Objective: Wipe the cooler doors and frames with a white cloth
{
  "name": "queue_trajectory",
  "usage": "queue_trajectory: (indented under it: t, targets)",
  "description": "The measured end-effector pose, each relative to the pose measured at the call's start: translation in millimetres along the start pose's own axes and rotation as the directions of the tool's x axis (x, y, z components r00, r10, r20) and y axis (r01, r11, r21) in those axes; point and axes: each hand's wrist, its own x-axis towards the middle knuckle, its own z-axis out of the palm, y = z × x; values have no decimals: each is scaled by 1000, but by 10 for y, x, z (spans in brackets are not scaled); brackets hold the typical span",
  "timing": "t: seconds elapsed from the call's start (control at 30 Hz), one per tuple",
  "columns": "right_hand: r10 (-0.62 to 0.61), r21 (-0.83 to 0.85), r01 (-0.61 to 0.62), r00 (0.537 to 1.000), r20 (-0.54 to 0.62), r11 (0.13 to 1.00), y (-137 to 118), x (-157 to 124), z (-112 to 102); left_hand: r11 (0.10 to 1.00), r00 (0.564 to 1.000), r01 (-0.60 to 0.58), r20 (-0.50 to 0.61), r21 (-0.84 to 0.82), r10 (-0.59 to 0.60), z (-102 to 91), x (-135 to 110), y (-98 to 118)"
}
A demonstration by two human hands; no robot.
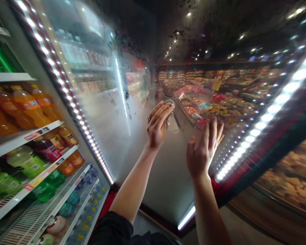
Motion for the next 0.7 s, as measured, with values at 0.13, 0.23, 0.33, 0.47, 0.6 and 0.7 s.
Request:
queue_trajectory:
  t: [0.13,0.23,0.33,0.47,0.6,0.7]
  targets:
    - [-24,100,17,998,61,995,-263,4,134,1000,999,-12,32,0,12,80,176,-27]
    - [-14,165,-6,993,117,986,-458,-1,276,997,986,-55,155,-57,63,-83,14,-77]
    - [-4,222,-32,987,161,975,-603,-20,415,993,978,-57,196,-100,75,-357,-161,-310]
    - [6,241,-51,983,185,969,-763,-29,561,997,996,63,69,-37,-60,-512,-28,-703]
    - [36,177,-66,985,166,982,-898,-15,664,993,993,112,26,31,-112,-445,176,-779]
    - [38,138,-60,986,162,989,-966,-6,729,999,993,-35,109,-6,35,-513,88,-736]
